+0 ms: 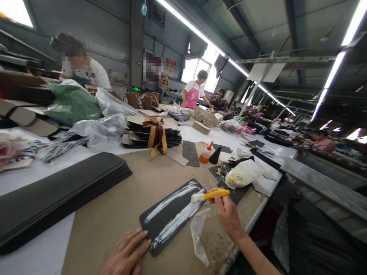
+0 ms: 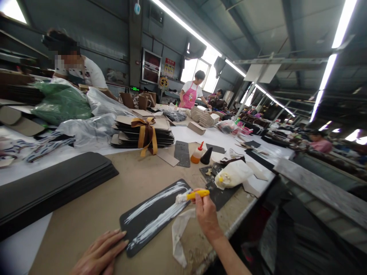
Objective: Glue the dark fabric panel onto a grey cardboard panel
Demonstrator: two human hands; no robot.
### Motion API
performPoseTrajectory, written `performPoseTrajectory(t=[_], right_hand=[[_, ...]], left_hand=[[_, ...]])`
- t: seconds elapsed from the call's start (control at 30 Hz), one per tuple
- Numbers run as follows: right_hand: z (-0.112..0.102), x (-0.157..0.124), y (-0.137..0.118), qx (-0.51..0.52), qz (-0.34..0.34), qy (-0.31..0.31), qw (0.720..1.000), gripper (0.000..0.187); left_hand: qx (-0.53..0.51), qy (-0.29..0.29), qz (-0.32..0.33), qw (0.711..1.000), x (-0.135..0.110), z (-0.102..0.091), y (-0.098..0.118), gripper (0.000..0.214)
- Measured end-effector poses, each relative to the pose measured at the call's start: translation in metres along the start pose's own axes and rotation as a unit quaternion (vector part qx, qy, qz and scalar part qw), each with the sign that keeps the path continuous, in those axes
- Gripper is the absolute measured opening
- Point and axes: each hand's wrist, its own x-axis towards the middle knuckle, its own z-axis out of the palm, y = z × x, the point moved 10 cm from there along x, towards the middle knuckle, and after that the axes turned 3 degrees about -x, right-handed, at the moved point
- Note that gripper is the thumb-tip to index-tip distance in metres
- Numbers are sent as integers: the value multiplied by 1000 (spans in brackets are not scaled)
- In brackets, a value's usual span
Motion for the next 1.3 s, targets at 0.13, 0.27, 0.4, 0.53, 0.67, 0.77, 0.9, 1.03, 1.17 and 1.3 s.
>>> performPoseTrajectory(t=[0.13,0.27,0.4,0.53,0.67,0.77,0.9,1.03,1.17,1.3], right_hand=[[-19,10,5,-54,-33,44,997,42],[3,-8,-15,-55,-87,-4,995,35],[33,-22,-51,-5,-103,-70,992,27],[50,-21,-79,-12,-175,-57,983,22],[86,-59,-109,10,-268,-150,952,29],[100,-91,-132,65,-270,-212,937,35],[106,-84,-127,123,-155,-197,960,26],[111,-59,-88,176,-17,-157,972,27],[96,-56,-72,156,35,-105,981,35],[92,-72,-71,174,64,-124,975,32]], left_hand=[[27,-7,6,1000,2,-5,4,35],[29,3,-2,1000,0,-6,3,34],[29,27,-3,999,0,-8,4,35],[18,3,-43,999,2,-7,2,35],[-33,-32,-95,994,3,-4,0,40],[-84,-46,-126,987,4,-3,-1,42],[-106,-52,-147,982,7,-3,-2,39],[-107,-59,-151,981,7,-2,-3,39],[-101,-60,-146,982,6,0,-3,45],[-93,-58,-138,984,6,0,-2,42]])
